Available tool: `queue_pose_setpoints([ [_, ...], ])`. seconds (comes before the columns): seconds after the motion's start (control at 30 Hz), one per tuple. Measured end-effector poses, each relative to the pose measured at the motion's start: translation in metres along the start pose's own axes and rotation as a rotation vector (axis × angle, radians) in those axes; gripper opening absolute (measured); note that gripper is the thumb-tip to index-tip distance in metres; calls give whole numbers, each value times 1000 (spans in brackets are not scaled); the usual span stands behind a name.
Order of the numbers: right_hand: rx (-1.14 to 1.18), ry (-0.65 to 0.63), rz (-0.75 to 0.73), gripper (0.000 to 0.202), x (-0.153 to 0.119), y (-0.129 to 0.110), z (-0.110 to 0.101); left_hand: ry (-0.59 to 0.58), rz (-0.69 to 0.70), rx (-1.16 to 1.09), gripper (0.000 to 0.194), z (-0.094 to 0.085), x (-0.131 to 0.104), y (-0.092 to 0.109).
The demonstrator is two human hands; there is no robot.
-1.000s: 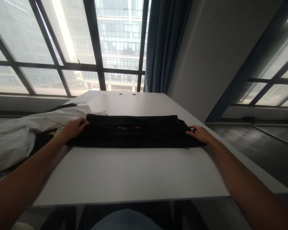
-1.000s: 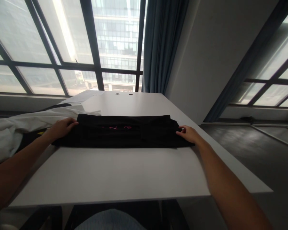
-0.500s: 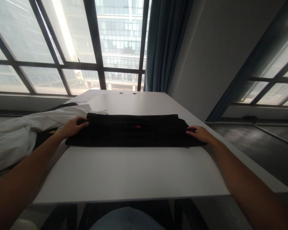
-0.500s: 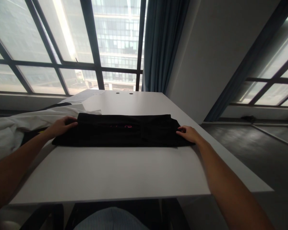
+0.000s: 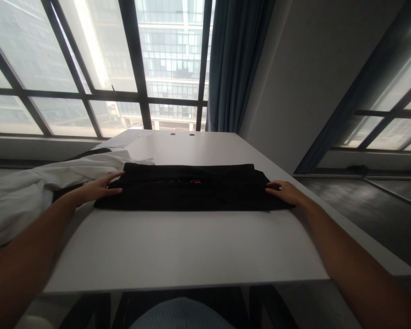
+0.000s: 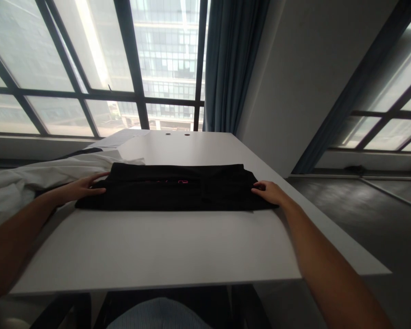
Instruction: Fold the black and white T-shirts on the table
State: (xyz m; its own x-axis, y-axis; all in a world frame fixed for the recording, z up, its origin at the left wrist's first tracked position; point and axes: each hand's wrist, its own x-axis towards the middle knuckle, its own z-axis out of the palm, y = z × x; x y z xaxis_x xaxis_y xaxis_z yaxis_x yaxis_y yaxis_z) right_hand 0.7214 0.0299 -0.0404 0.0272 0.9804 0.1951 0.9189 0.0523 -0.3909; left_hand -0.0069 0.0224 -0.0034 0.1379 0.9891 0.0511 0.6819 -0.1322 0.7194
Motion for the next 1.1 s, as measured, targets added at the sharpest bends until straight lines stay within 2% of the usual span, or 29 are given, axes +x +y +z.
queue_pose_setpoints([
  [0.1,15,0,-16,42,0,1,0,-128,33,67,114,-9,-4,0],
  [0.2,17,-1,-20,42,0,1,0,-159,25,112,104,-17,-9,2],
  [0.33,22,-16,-6,45,0,1,0,-158,29,52,98,-22,-16,6],
  [0.47,22,-23,-6,43,0,3,0,-250,-15,97,92,-24,-21,9],
  [0.53,17,-24,-11,43,0,5,1,-255,-32,121,88,-24,-22,11],
  [0.7,4,-21,-9,46,1,8,1,-197,-37,64,83,-23,-24,18],
  [0.87,5,-18,-25,44,1,7,1,-43,-4,-241,92,-23,-26,21],
  [0.97,7,-14,-31,43,0,5,0,-9,-61,-397,89,-25,-26,22],
  [1.1,3,-17,-19,43,-1,5,-1,35,-95,-482,85,-22,-24,27],
])
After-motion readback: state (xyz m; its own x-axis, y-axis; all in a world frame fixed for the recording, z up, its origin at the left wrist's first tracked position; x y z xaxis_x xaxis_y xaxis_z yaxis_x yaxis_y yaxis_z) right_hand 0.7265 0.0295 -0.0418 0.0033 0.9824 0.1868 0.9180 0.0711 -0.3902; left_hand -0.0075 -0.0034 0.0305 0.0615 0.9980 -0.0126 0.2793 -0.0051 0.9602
